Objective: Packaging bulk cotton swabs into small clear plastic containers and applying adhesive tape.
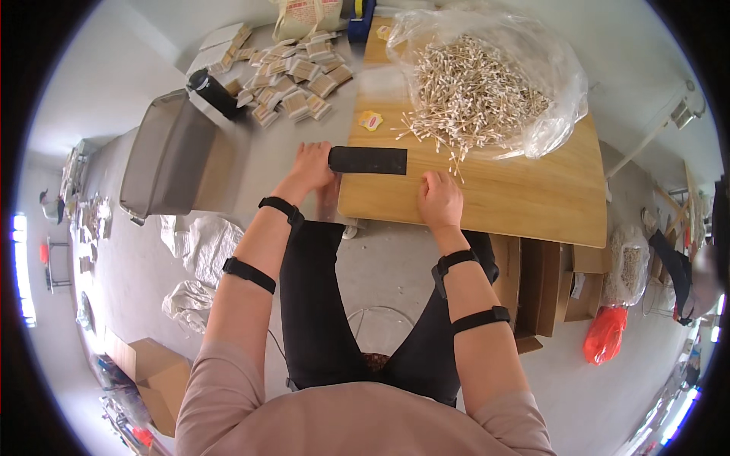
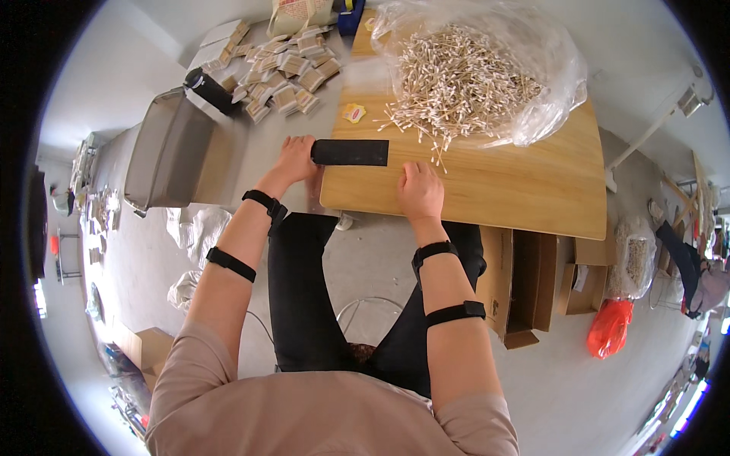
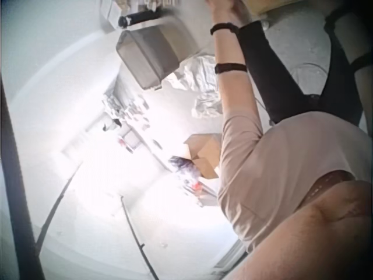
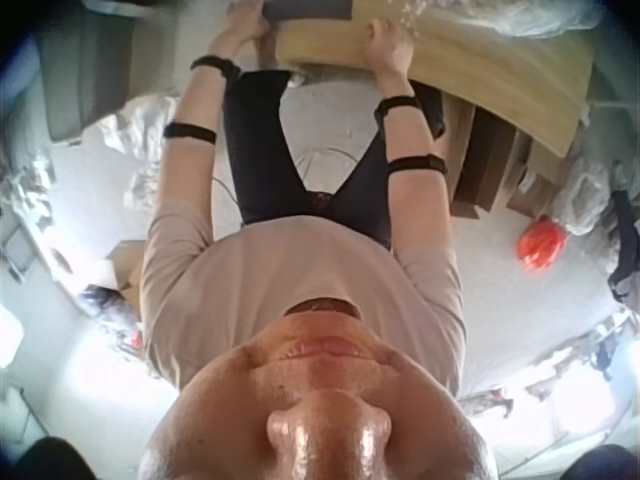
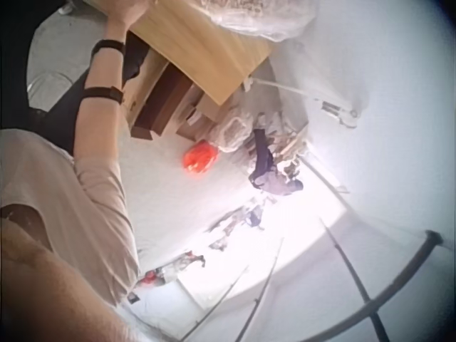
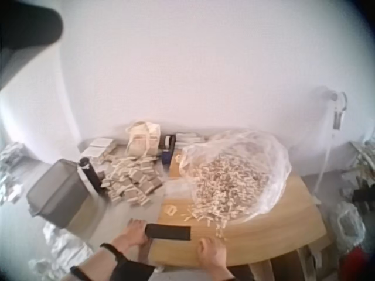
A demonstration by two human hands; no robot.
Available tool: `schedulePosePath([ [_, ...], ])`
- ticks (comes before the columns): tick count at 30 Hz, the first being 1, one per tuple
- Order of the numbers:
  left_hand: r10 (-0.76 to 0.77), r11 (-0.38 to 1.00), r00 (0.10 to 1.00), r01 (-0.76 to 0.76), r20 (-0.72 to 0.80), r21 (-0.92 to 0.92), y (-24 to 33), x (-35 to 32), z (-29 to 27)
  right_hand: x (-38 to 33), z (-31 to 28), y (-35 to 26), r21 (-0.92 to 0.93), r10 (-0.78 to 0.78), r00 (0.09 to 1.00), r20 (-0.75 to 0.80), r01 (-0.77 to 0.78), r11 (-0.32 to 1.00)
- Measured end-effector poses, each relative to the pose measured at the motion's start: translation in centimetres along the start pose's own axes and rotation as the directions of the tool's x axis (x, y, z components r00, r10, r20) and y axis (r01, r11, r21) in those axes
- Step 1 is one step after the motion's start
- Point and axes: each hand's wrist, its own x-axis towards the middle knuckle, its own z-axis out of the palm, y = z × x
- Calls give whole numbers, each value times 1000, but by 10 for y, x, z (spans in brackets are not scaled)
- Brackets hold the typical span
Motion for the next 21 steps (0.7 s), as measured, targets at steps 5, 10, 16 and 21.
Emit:
schedulePosePath([
  [5,163,981,982,-151,-91,121,9,7,-11,0,-1,1,-16,-4,1000,-20,4,1000],
  [10,267,946,962,-272,48,178,30,18,-31,1,-3,-2,-1,6,1000,-14,-6,1000],
  [16,186,982,977,-181,105,-52,60,21,-35,0,-2,1,-10,13,1000,-8,-13,1000],
  [21,248,963,964,-235,93,-129,43,20,-30,0,-1,-2,2,11,1000,-24,-11,1000],
])
